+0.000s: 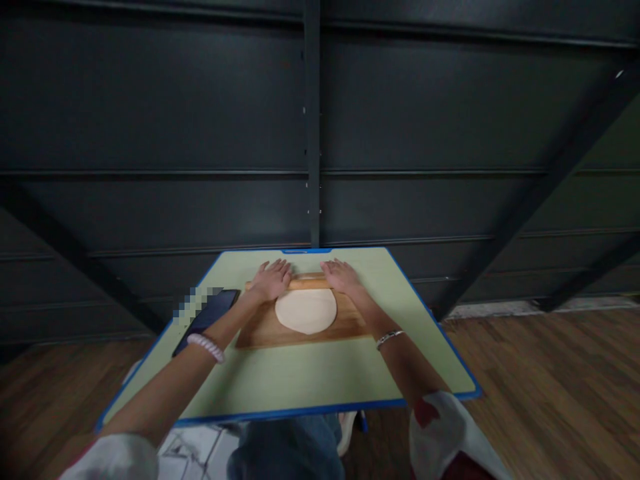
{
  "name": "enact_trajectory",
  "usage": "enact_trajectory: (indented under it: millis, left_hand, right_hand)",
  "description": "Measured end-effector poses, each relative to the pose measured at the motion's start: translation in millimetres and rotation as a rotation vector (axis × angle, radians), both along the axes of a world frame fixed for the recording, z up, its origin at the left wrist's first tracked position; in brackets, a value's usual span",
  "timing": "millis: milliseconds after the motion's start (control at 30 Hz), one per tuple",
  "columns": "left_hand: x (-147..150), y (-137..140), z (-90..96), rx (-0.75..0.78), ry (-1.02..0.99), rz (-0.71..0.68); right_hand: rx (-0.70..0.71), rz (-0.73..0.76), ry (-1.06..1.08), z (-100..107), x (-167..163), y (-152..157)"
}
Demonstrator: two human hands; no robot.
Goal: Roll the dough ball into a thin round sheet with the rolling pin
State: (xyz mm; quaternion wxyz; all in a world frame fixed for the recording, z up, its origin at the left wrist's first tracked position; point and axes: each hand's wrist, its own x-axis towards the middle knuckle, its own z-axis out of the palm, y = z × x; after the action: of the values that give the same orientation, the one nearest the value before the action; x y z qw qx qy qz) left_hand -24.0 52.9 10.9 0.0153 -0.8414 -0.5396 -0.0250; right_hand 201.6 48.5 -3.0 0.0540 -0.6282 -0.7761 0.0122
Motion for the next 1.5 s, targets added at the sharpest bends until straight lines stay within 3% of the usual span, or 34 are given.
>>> enact_trajectory:
  millis: [200, 700, 1000, 1267, 1400, 1500]
  left_hand:
    - [-1, -17, 0.3, -0.012, 0.003, 0.001]
    - [-16, -77, -4.3, 0.174, -0.097, -0.126]
    - [-34, -114, -13.5, 0.231, -0.143, -0.198]
    - [-34, -152, 6.2, 0.251, -0.091, -0.168]
    - [-28, -162, 4.8, 0.253, -0.068, -0.109]
    - [-18, -164, -3.2, 0.252, -0.077, 0.013]
  right_hand:
    - [0.092, -0.023, -0.016, 2, -6, -39]
    - [0.334, -0.049, 0.093, -3, -19, -132]
    - [0.338, -0.025, 0.019, -3, -30, -175]
    - [0.281, -0.014, -0.005, 4, -32, -184]
    - [0.301, 0.041, 0.032, 0, -24, -169]
    - [0.280, 0.095, 0.075, -3, -20, -147]
